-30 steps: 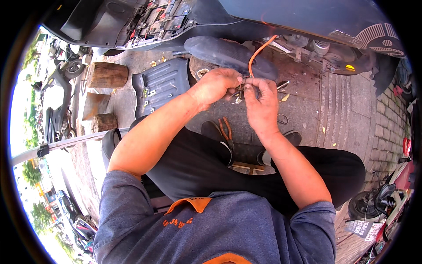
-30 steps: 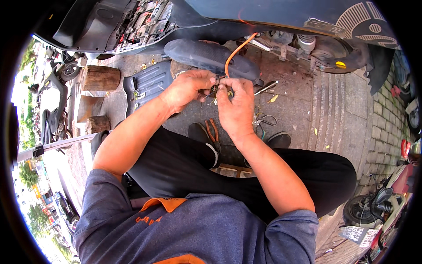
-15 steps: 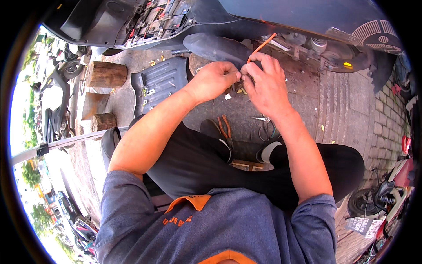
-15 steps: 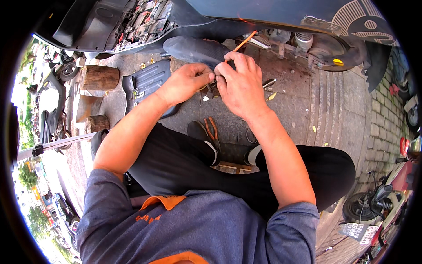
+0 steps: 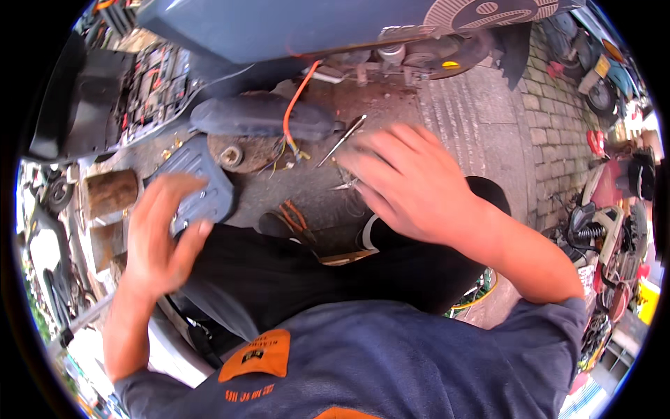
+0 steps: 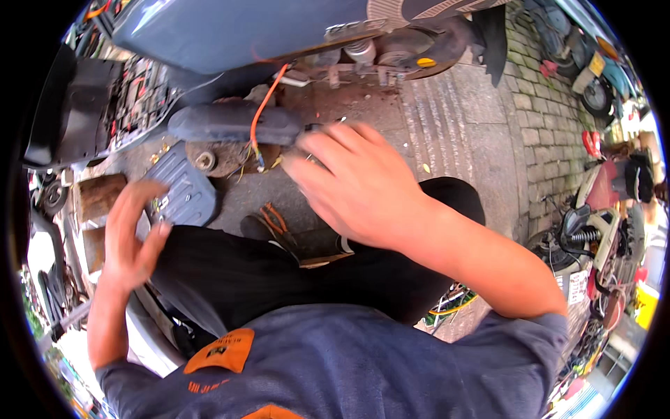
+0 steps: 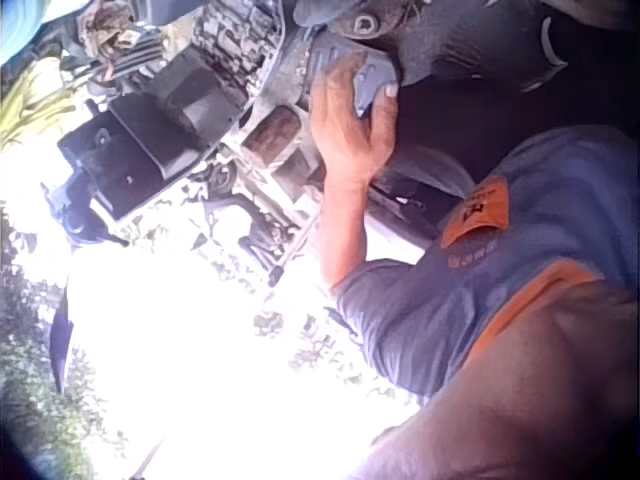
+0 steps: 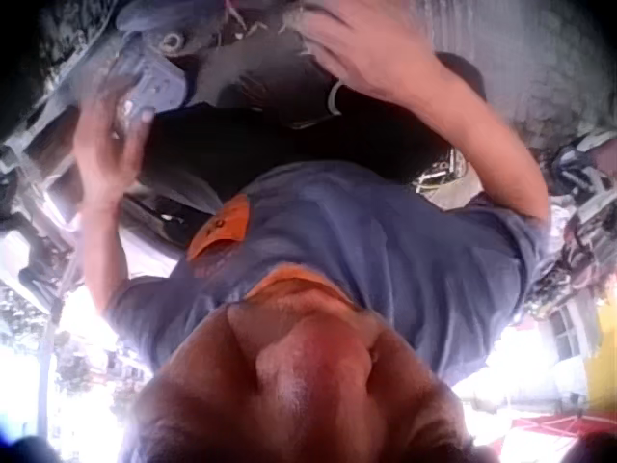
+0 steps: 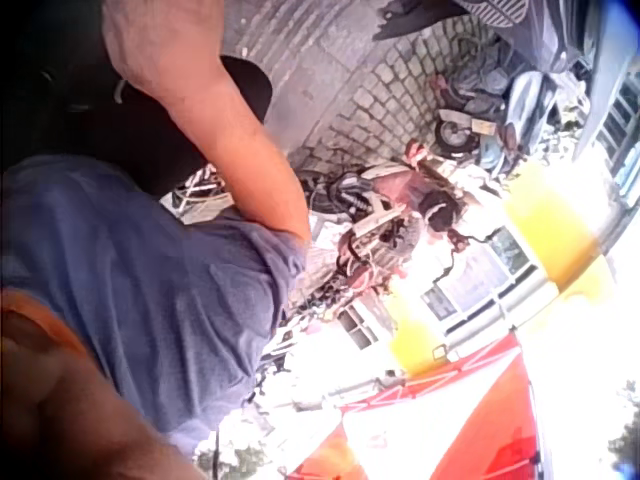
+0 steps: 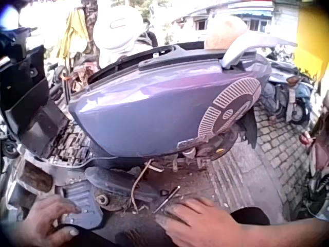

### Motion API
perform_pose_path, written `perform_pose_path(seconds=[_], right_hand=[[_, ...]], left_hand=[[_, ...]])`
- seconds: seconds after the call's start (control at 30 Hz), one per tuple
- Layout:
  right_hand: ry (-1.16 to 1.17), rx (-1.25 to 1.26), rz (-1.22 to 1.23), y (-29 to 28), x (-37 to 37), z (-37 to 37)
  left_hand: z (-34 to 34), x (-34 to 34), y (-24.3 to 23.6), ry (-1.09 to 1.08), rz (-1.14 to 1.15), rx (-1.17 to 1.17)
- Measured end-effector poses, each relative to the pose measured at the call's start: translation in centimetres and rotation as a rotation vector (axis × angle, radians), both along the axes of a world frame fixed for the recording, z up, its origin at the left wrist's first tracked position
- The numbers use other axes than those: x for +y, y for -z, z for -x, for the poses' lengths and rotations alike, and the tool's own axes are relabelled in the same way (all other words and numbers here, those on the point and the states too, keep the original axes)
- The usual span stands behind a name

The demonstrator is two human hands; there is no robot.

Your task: The person sits on a low stool and works on the exposed wiring of a scooter. They strip the ends of several colored wires, twist them together, and wrap the connections with black electrical tape. The person uses pliers and a screwdriver during the process before standing up and walking away.

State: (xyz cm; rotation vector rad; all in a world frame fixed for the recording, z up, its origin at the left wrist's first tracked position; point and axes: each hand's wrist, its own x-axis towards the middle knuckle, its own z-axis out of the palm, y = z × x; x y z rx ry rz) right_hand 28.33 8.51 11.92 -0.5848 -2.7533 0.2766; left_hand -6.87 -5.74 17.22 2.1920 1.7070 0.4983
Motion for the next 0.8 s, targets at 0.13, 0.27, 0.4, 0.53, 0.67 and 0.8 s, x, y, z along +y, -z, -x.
perform_pose_path(seconds=[0.13,0.27,0.4,0.53,0.67,0.8], right_hand=[[-0.052,-0.063,0.082,-1.5,1.3,-10.5],[0.003,-0.037,0.208,1.6,3.9,-12.7],[0.012,0.054,0.335,2.0,5.6,-14.4],[0.097,0.124,0.400,1.3,7.5,-11.9],[0.567,0.139,0.423,-3.1,1.2,-10.9],[1.151,-0.203,0.606,-9.5,-7.6,-7.2]], left_hand=[[2.0,-2.0,4.1,0.303,0.079,-0.072],[4.2,-1.4,7.9,0.414,0.011,0.013],[5.1,3.4,10.2,0.519,0.032,-0.127],[4.2,5.6,7.8,0.554,0.147,-0.217],[3.6,7.5,3.5,0.663,0.356,-0.133],[-2.6,7.3,-6.5,0.494,0.531,0.406]])
